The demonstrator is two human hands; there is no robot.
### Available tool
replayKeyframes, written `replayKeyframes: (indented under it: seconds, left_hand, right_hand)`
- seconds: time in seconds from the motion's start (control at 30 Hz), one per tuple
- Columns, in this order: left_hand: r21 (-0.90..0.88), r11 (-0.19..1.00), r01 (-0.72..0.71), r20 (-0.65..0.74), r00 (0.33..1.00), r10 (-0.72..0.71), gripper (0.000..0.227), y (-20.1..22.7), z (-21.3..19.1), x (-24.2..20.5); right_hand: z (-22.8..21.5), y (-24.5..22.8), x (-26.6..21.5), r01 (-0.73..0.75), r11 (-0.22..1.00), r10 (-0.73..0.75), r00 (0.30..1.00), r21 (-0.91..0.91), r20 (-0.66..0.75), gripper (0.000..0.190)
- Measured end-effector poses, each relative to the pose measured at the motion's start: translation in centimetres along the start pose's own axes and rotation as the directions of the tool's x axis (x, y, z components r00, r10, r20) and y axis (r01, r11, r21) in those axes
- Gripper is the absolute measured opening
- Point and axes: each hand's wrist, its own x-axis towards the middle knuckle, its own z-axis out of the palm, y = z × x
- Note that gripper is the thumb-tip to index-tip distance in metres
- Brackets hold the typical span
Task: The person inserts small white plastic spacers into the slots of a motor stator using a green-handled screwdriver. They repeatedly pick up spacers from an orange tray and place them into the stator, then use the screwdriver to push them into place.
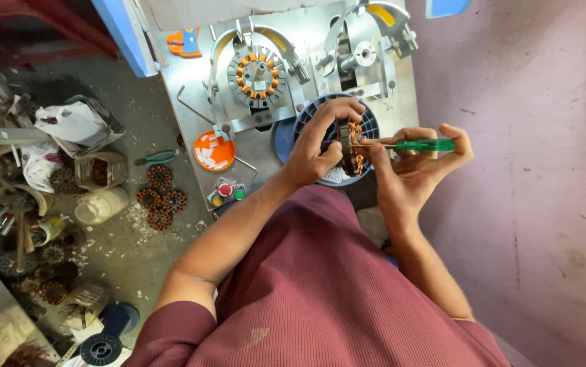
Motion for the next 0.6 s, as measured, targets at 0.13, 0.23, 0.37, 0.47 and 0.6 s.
replayKeyframes:
  seconds: [0.13,0.23,0.37,0.47,0.6]
  left_hand:
    - [-0.049,0.999,-0.014,0.036,0.999,0.016,0.043,-0.9,-0.5,-0.3]
    - [-0.15,0.987,0.059,0.111,0.993,-0.042,0.05,-1.2,-1.4,-0.3]
    - [0.057,0.998,0.016,0.147,0.989,-0.025,0.076,-0.9,-1.3,-0.6]
    - [0.265,0.963,-0.058,0.179,0.984,0.01,0.096,-0.9,-0.5,-0.4]
    - [0.34,0.93,-0.138,0.132,0.986,0.098,0.084,-1.1,0.6,-0.7]
  right_hand:
    - [-0.7,0.3,0.4,-0.048,0.996,0.046,0.998,0.076,0.035,0.072]
    - [-1.1,0.4,0.7,-0.129,0.955,0.139,0.99,0.266,-0.02,0.072]
    - [-1.6,0.1,0.0,-0.029,0.954,0.055,0.995,0.297,-0.078,0.066]
    - [-1.9,-0.1,-0.7,0.015,0.984,0.001,0.996,0.178,-0.088,0.064]
    - [-1.7,-0.5,-2.0,0.08,0.997,-0.079,0.995,0.018,-0.055,0.061]
